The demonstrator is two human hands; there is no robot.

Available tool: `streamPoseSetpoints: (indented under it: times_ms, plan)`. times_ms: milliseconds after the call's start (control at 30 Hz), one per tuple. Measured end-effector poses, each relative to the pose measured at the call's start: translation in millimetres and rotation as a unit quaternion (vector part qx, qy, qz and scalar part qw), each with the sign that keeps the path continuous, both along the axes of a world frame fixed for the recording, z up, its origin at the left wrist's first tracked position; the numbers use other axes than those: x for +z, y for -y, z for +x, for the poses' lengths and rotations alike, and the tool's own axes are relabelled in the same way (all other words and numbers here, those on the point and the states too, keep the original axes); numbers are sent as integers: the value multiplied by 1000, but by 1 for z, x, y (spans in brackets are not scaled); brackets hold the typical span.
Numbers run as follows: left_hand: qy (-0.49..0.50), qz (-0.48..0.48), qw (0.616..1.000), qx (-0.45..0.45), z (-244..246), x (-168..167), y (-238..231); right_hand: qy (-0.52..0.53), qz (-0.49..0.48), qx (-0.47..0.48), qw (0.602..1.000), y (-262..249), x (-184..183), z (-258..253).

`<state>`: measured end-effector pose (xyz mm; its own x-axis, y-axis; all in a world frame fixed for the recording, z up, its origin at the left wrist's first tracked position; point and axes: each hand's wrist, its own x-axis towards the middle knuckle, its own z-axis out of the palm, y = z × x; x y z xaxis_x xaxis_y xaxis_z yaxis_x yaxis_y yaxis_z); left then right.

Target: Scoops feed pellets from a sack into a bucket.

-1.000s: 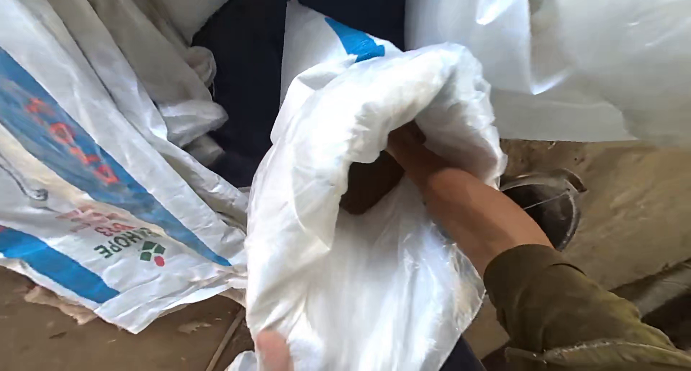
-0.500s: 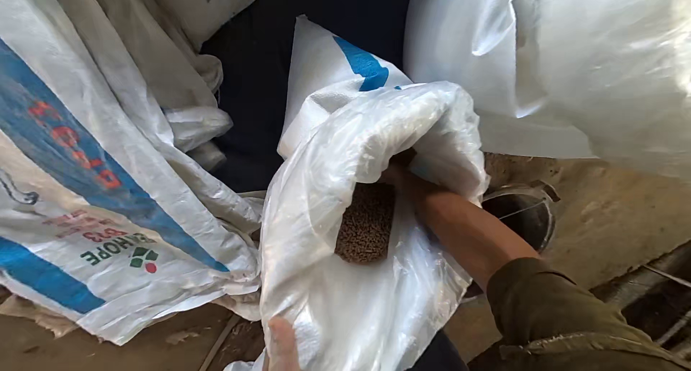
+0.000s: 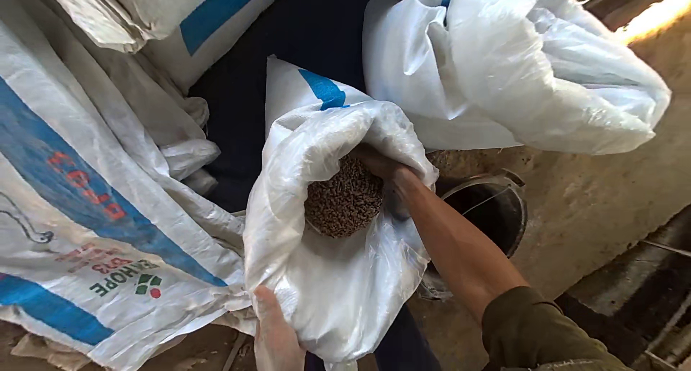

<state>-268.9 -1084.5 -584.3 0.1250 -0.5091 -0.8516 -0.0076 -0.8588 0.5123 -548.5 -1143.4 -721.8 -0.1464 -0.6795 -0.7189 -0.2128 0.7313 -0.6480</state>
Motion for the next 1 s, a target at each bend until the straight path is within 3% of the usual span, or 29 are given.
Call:
streamPoseSetpoints:
  times_ms: [67,200,333,433,600,767,867,1000]
  plan:
    - [-10,-24,1000,-8,-3,-4,2,53,-27,-16,998,-13,-1,-8]
    - [-15,-40,999,-16,-8,-9,5,82,123,-67,987,-32,32,-23]
    - [-20,-56,997,-42,-10,-10,6,154,54,-134,977,-66,80,-38]
    - [-34,-56,997,-42,-15,-5,9,145,19,-142,979,-106,120,-64]
    - [-39,-56,994,-80,-14,-5,12,39,-8,-164,986,-205,204,-125]
    - [-47,-64,993,-91,-14,-6,12,-213,166,-166,949,-315,274,-178]
    - [-39,-67,992,-100,-15,-6,12,-345,244,-119,898,-368,273,-181]
    - [-52,-71,990,-108,-18,-5,12,-444,279,-48,850,-415,219,-148]
